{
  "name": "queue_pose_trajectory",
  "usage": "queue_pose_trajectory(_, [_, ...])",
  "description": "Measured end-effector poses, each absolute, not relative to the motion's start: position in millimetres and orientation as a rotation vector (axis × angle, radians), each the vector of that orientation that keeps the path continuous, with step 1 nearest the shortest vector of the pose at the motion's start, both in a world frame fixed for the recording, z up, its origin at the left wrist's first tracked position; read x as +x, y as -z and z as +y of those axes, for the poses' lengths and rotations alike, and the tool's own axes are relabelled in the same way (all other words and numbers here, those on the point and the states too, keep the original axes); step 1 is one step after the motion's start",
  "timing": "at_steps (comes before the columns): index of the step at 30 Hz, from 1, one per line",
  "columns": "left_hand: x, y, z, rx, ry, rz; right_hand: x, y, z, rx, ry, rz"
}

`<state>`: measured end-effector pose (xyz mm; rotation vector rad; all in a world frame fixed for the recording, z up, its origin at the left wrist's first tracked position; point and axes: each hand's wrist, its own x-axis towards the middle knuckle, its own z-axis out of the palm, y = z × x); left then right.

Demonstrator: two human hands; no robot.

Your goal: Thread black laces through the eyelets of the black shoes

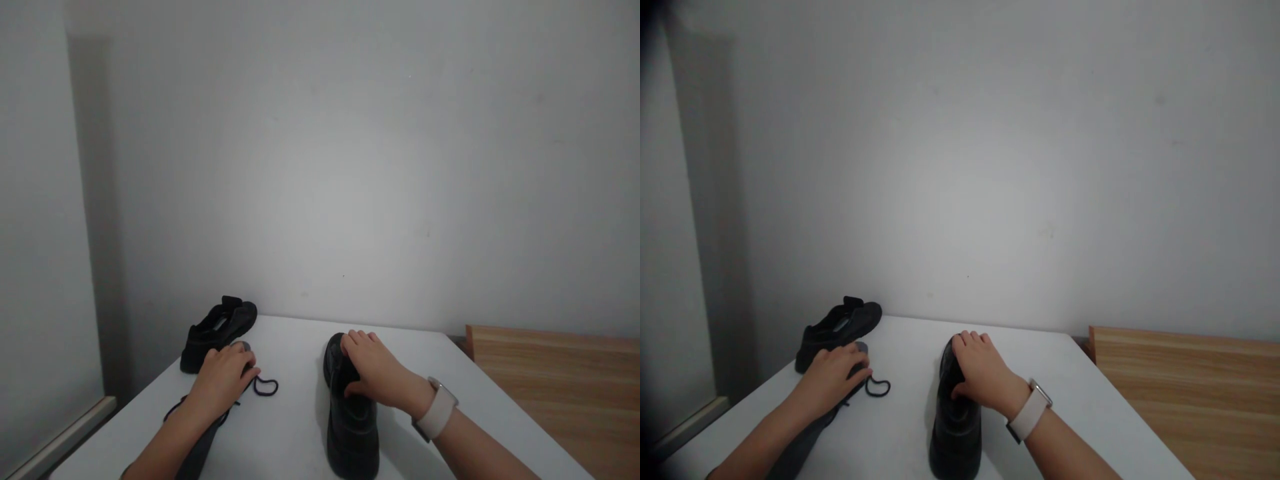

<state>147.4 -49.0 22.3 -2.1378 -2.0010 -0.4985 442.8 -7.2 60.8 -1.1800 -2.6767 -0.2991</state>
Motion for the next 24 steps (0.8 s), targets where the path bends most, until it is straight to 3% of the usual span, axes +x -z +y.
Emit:
queue_pose_trajectory(7, [185.1,-42.6,-63.4,-1.977,0.421,-1.887,440.0,-49.9,4.3,-1.244,0.360,-2.775])
queue_pose_trajectory(15, [260.5,-49.1,-47.7,-2.855,0.779,-1.494,428.3,-46.7,4.5,-1.349,0.452,-2.680])
queue_pose_trajectory(24, [274.5,-42.9,-5.5,-2.978,0.826,-1.411,439.1,-52.5,1.6,-1.292,0.192,-2.661])
